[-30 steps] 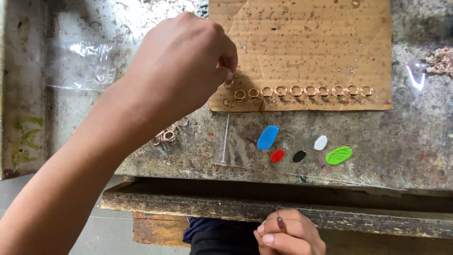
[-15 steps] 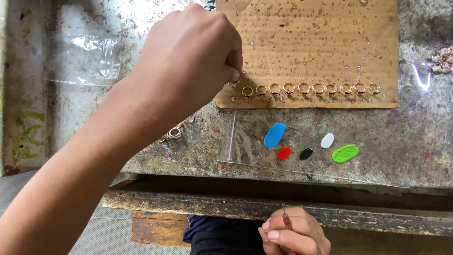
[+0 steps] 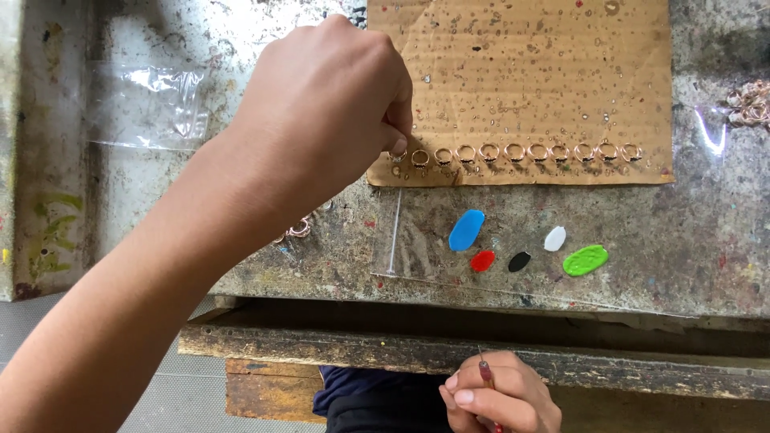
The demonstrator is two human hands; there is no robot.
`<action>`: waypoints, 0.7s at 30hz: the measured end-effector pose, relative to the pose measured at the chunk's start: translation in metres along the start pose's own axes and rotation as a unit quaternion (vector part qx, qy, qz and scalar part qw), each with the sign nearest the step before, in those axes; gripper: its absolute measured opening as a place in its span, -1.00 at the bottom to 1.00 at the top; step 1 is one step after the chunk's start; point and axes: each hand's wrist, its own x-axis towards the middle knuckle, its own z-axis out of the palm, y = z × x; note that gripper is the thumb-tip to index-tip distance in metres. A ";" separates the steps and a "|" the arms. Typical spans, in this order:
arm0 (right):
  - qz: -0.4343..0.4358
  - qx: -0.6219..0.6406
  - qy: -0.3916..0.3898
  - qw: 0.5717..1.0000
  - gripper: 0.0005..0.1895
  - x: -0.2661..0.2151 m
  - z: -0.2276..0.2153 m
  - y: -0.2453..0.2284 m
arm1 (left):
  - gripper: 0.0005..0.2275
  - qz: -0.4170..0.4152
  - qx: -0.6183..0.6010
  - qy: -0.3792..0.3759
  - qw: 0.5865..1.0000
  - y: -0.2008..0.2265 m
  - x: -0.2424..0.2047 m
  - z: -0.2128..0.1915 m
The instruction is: Applying blue enamel to small jewelry rings using a fine-tipped needle tool.
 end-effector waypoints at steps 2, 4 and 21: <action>-0.001 -0.001 0.001 1.000 -0.80 0.000 0.001 0.000 | -0.94 -0.010 0.004 -0.011 1.000 0.002 0.000 -0.002; 0.006 0.008 0.008 1.000 -0.79 -0.002 0.002 0.000 | -0.90 -0.006 0.019 -0.015 1.000 0.004 -0.001 -0.003; 0.010 0.000 0.003 1.000 -0.78 -0.002 0.000 -0.002 | -0.87 -0.024 0.030 -0.030 0.999 0.005 0.000 -0.001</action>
